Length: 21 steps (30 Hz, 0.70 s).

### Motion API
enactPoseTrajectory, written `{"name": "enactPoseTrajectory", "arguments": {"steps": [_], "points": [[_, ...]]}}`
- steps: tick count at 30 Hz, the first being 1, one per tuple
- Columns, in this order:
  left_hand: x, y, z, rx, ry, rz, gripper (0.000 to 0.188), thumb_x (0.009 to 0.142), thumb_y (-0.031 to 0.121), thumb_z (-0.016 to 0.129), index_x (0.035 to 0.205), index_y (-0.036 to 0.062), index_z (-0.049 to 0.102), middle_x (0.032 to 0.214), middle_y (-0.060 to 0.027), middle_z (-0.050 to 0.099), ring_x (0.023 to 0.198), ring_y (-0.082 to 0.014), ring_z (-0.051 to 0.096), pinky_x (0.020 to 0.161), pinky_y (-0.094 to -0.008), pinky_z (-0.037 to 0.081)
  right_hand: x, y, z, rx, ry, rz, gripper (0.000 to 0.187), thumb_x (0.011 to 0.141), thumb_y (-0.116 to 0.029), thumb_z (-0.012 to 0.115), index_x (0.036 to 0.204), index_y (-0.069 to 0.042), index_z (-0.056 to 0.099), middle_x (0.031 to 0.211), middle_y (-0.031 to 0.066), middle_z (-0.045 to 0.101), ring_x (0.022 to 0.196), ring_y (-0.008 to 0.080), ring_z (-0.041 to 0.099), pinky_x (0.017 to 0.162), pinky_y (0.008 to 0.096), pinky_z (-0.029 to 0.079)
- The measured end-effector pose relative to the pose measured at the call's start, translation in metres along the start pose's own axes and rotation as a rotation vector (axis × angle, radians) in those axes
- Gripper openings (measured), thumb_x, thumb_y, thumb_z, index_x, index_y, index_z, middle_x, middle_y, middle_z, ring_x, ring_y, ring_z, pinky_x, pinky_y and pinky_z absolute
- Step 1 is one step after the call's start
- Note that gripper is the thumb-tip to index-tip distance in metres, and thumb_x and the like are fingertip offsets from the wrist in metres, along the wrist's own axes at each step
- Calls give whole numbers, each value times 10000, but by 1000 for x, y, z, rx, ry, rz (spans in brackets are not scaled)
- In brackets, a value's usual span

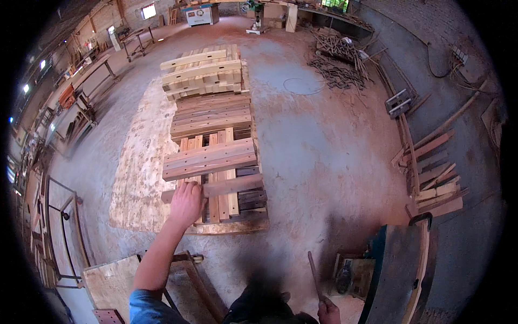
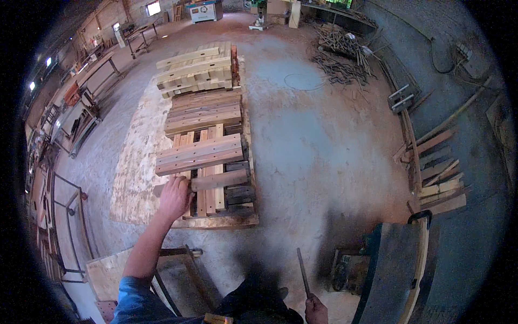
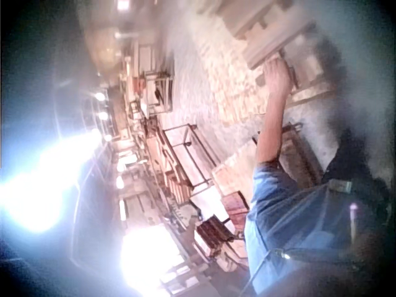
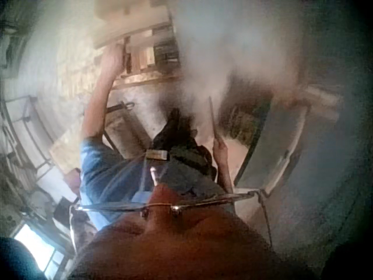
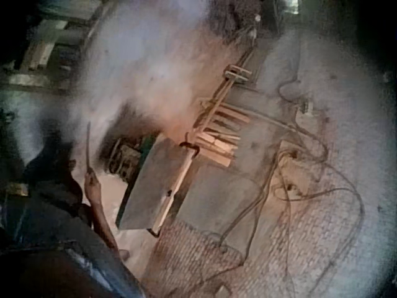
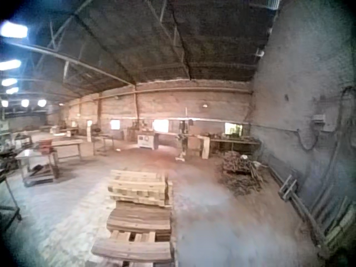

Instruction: The person repeatedly picks up wooden slats from a stack, uses a metal file to smooth the edges of each slat, and then places the finished slats onto a separate table. The process is repeated for multiple pieces in a workshop environment.

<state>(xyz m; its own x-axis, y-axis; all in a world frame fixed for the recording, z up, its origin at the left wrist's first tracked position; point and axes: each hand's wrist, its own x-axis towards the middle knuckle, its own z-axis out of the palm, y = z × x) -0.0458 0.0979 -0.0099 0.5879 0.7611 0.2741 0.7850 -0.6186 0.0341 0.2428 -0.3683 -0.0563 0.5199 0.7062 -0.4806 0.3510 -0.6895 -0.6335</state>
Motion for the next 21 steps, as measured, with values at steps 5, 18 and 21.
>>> {"name": "enactPoseTrajectory", "arguments": {"steps": [5,18,21], "points": [[2,-5,-5,57,-129,50,247,787,141,587,999,16,563,917,-131,606,920,-298,577,821,-409,454,-3,-5,0,36,-41,57,399,955,-258,483,1264,-11,539,1109,237,625,1076,340,597,902,380,462],[-92,132,-13,-780,-236,-411,296,814,247,644,978,12,572,788,-153,637,762,-297,640,688,-369,504,-84,51,-26,248,63,45,422,966,-270,473,1271,17,527,1200,200,600,1160,260,552,970,341,423],[-130,193,-6,-1314,-333,-439,257,909,272,572,1002,33,564,858,-75,628,704,-193,600,653,-356,504,-120,88,-29,302,91,-20,418,966,-265,477,1269,19,528,1226,190,589,1176,251,540,979,337,416]]}}
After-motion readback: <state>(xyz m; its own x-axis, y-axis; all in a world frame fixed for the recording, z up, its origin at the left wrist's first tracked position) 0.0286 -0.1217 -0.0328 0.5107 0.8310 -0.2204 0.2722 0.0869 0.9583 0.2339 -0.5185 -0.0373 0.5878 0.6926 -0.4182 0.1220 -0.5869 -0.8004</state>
